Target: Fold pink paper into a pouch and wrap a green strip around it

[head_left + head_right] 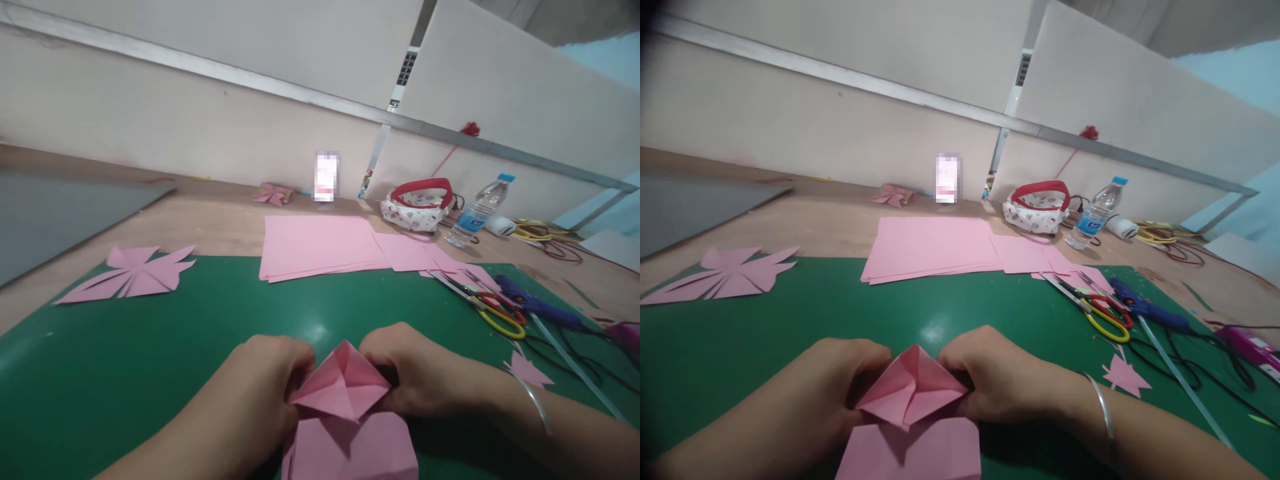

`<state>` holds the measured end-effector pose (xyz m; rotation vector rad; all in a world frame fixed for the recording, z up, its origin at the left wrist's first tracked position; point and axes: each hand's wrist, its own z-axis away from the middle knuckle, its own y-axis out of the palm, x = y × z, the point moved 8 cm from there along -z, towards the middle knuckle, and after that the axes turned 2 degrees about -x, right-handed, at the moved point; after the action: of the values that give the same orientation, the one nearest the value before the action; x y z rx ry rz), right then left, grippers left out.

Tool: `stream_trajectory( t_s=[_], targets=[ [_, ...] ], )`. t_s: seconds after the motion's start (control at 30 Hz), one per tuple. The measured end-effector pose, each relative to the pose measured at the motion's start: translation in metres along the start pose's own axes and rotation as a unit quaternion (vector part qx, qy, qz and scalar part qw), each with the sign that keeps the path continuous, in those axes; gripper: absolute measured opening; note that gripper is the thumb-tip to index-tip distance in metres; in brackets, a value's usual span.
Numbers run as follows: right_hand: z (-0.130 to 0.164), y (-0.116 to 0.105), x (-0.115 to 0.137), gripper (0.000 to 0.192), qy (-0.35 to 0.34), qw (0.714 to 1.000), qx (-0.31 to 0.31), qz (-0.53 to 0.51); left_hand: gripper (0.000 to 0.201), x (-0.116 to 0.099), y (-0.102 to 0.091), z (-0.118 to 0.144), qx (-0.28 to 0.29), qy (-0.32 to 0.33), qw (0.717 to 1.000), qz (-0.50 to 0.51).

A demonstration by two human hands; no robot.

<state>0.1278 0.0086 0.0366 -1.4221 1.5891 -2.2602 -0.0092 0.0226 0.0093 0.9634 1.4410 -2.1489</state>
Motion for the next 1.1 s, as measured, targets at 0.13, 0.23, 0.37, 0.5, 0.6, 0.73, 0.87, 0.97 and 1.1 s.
stream_trajectory(
  t_s=[0.13, 0.23, 0.37, 0.5, 0.6, 0.73, 0.87, 0.97, 1.1],
  targets=[
    [-0.001, -0.011, -0.006, 0.025, 0.040, 0.997, -0.059, -0.025, 0.007, -0.003, 0.005, 0.001, 0.036, 0.035, 0.996, -0.070],
    [-0.002, -0.015, -0.014, 0.020, 0.093, 0.992, -0.055, -0.068, 0.010, -0.005, 0.003, -0.001, 0.036, 0.050, 0.997, -0.055],
    [-0.002, -0.004, -0.014, 0.018, 0.081, 0.990, 0.030, -0.115, 0.012, -0.007, 0.002, -0.002, 0.031, 0.061, 0.996, -0.062],
    [0.003, 0.003, -0.007, 0.024, 0.002, 0.997, 0.021, -0.068, 0.008, -0.005, 0.003, -0.003, 0.030, 0.064, 0.994, -0.083],
    [0.008, 0.007, -0.001, 0.024, -0.040, 0.998, -0.027, -0.044, 0.007, -0.007, 0.004, -0.002, 0.026, 0.080, 0.991, -0.105],
    [0.015, 0.005, 0.002, 0.017, -0.070, 0.991, -0.113, -0.025, 0.008, -0.012, 0.004, -0.001, 0.018, 0.113, 0.985, -0.128],
    [0.020, 0.001, 0.007, 0.012, -0.122, 0.978, -0.167, -0.041, 0.008, -0.017, 0.007, -0.002, 0.026, 0.160, 0.979, -0.124],
    [0.020, 0.001, 0.008, 0.014, -0.134, 0.978, -0.158, -0.032, 0.013, -0.021, 0.012, -0.001, 0.049, 0.194, 0.973, -0.113],
    [0.020, 0.005, 0.009, 0.022, -0.130, 0.982, -0.140, 0.001, 0.017, -0.023, 0.016, 0.002, 0.061, 0.210, 0.970, -0.105]
  ],
)
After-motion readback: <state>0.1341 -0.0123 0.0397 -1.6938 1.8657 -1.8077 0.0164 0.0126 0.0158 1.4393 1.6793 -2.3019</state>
